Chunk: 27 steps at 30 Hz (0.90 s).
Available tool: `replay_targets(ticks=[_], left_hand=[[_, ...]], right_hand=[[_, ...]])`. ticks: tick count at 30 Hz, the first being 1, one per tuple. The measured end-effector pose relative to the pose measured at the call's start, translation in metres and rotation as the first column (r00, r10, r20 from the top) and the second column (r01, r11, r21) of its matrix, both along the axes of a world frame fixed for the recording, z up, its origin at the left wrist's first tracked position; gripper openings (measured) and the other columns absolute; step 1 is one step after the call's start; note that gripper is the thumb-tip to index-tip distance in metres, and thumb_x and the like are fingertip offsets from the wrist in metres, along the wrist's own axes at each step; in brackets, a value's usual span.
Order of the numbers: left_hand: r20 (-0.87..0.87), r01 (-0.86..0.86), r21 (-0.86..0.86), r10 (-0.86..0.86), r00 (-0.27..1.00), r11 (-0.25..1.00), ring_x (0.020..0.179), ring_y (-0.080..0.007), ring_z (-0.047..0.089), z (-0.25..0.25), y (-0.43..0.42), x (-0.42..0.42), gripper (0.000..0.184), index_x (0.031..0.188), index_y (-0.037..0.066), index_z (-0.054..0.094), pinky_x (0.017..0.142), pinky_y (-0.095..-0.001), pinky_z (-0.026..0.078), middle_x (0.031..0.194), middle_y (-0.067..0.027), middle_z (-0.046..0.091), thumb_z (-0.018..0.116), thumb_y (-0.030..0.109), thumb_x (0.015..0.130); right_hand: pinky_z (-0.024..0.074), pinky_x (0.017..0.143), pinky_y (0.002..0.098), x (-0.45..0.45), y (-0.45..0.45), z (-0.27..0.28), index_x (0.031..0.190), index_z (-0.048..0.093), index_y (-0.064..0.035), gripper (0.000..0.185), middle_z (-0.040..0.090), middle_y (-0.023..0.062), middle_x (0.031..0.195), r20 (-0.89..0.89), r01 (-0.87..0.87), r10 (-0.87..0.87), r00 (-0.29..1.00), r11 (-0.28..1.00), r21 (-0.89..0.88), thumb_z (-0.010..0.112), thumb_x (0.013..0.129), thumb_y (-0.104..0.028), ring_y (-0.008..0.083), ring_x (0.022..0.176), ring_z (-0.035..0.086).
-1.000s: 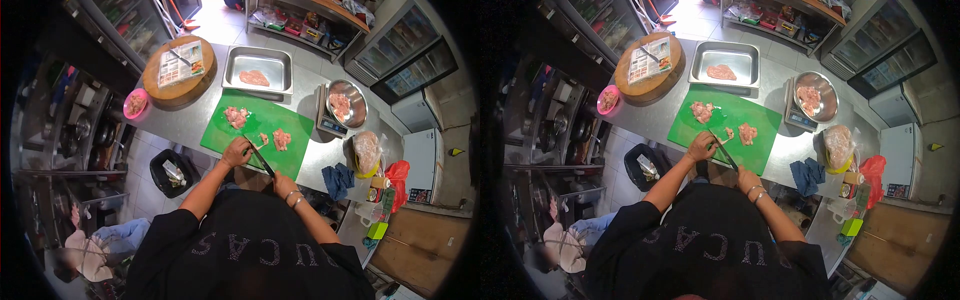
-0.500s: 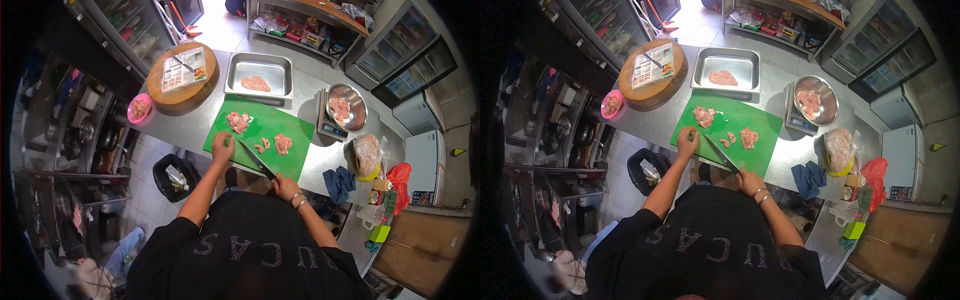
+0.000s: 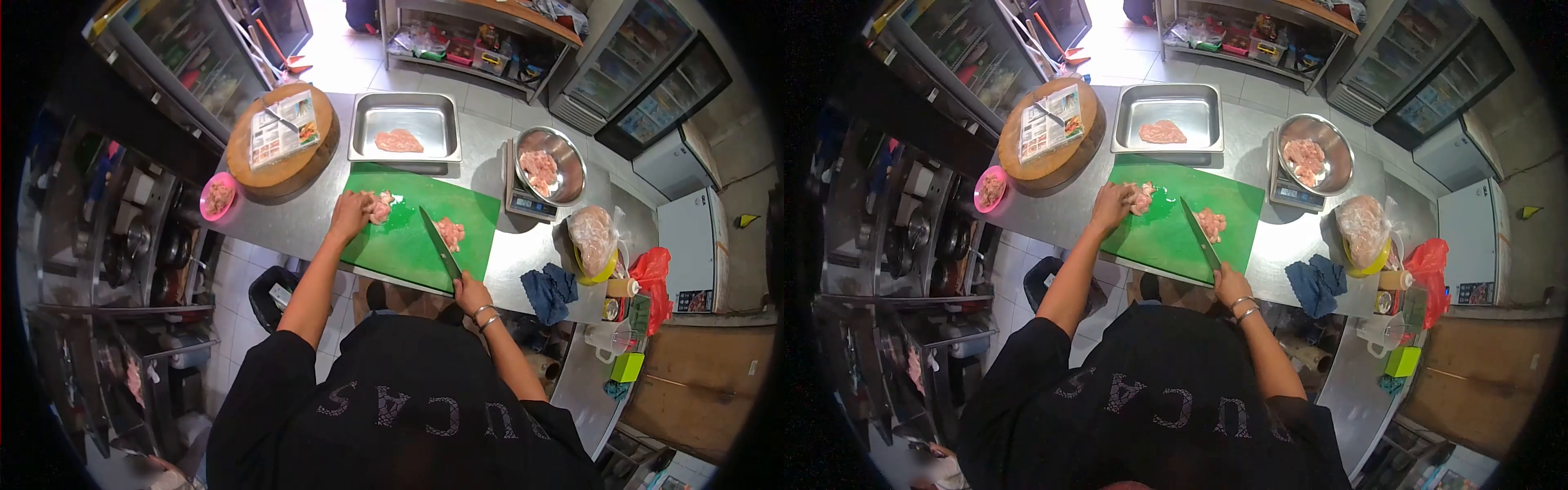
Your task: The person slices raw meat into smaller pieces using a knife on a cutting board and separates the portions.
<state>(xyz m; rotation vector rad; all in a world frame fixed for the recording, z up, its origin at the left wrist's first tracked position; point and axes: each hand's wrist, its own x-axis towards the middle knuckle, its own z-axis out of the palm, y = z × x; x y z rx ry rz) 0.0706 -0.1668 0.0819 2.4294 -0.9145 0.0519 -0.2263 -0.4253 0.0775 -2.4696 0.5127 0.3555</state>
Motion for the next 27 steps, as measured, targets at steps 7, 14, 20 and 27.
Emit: replay_targets(ticks=[7,14,20,27], left_hand=[[-0.589,-0.388,-0.374,0.107,0.801,0.842,0.085,-0.0192,0.068,0.004,-0.002,-0.026,0.022,0.097,-0.001,0.073,0.073,-0.0339,0.055,0.091,-0.0088,0.072,0.078,0.004,0.077],[-0.949,-0.587,-0.261,-0.314,0.013,0.767,0.079,-0.0262,0.071,-0.014,-0.058,-0.096,0.020,0.100,-0.005,0.067,0.071,-0.0378,0.062,0.094,-0.0149,0.068,0.074,0.003,0.084],[-0.516,-0.126,-0.039,0.088,0.852,0.991,0.074,-0.0283,0.070,-0.027,-0.054,-0.105,0.023,0.103,0.000,0.068,0.068,-0.0402,0.056,0.091,-0.0148,0.070,0.074,0.007,0.082],[-0.256,-0.408,-0.194,0.356,0.899,0.892,0.087,-0.0317,0.066,-0.029,-0.029,-0.108,0.019,0.097,0.005,0.068,0.076,-0.0427,0.053,0.093,-0.0126,0.066,0.073,0.005,0.079]], right_hand=[[0.0509,0.068,0.0610,-0.002,0.001,-0.005,0.101,0.049,-0.0031,0.026,0.066,0.0308,0.079,0.054,0.020,-0.021,0.998,1.000,0.012,0.054,0.101,-0.029,0.0526,0.075,0.064],[0.0521,0.074,0.0590,0.001,-0.008,0.002,0.102,0.053,-0.0005,0.031,0.067,0.0309,0.083,0.006,-0.010,0.009,1.000,0.998,0.068,0.053,0.101,-0.032,0.0510,0.081,0.065],[0.0516,0.072,0.0510,-0.005,-0.003,0.013,0.102,0.058,0.0026,0.043,0.067,0.0281,0.081,-0.020,0.077,-0.074,0.997,0.963,0.259,0.059,0.099,-0.040,0.0476,0.080,0.066],[0.0506,0.063,0.0491,-0.012,0.005,-0.019,0.098,0.057,0.0014,0.035,0.067,0.0246,0.076,0.085,-0.075,0.053,0.995,0.954,0.290,0.060,0.100,-0.034,0.0425,0.069,0.066]])
